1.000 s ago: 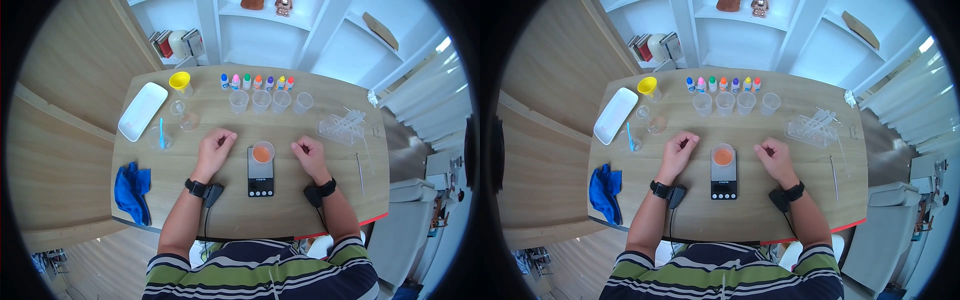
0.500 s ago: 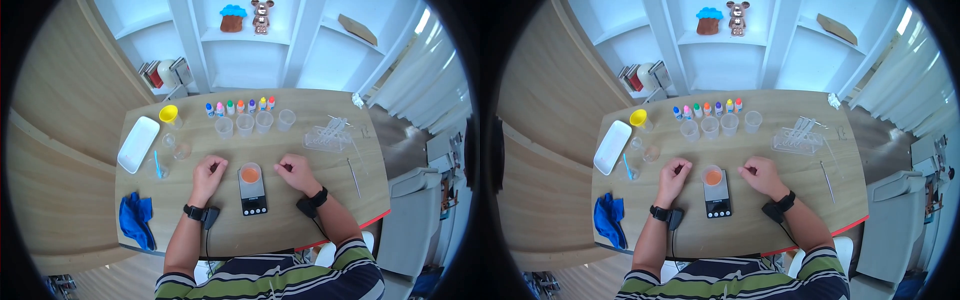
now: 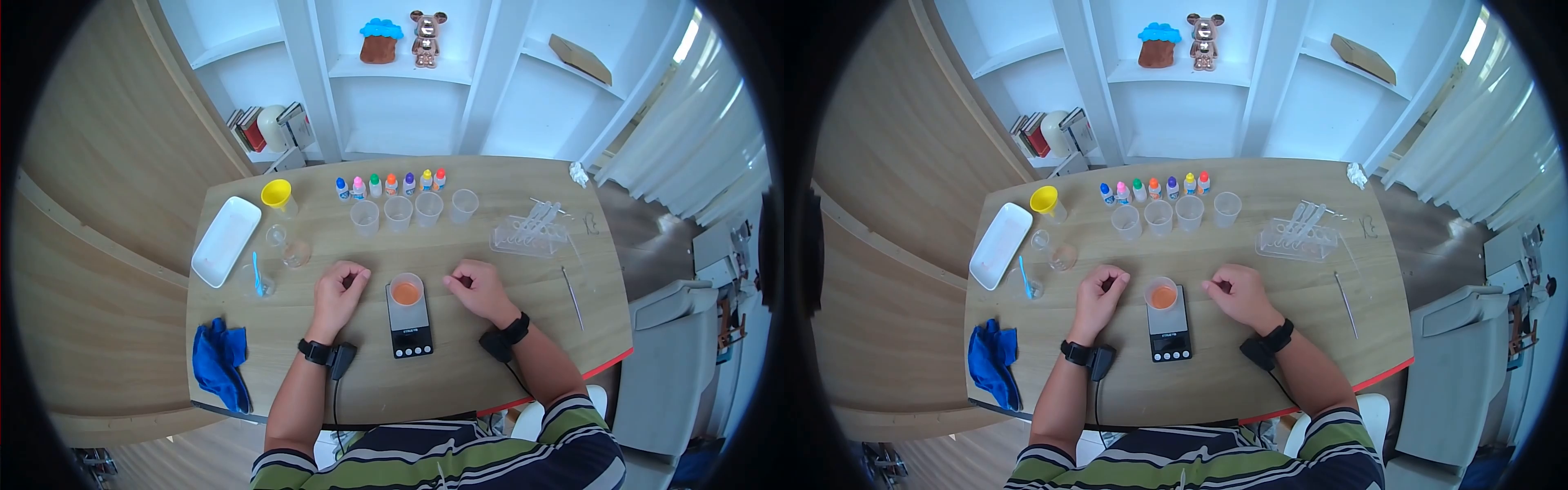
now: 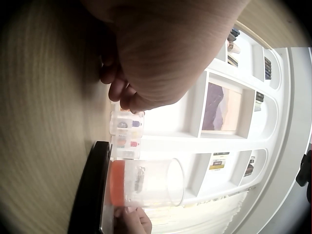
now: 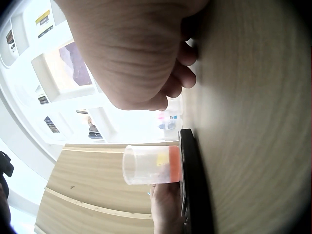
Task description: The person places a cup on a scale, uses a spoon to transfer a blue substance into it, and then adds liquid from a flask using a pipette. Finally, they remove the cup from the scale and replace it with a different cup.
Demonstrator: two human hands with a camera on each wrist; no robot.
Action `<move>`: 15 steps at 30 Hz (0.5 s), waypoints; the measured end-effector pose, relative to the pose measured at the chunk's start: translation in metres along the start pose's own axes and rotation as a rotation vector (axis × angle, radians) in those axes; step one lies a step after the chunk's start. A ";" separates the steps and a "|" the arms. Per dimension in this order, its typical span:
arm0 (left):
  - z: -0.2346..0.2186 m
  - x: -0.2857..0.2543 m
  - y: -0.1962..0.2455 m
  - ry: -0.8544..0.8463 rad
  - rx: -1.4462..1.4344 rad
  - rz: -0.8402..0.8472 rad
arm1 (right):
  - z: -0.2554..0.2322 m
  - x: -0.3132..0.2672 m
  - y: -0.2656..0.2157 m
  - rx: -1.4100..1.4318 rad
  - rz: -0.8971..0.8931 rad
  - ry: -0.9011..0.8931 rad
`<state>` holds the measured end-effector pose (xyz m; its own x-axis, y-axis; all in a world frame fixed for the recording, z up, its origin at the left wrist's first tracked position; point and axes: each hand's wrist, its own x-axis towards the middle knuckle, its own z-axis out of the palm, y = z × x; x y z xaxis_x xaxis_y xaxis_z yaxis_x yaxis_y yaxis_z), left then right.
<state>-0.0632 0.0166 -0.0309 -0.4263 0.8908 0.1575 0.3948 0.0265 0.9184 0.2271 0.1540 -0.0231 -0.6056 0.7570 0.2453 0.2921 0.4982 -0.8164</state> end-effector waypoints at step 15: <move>0.001 0.000 -0.002 0.001 0.025 0.008 | 0.001 -0.001 0.001 -0.009 0.022 0.011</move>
<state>-0.0630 0.0167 -0.0331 -0.4239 0.8905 0.1654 0.4185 0.0306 0.9077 0.2274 0.1528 -0.0246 -0.5908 0.7724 0.2333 0.3117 0.4852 -0.8170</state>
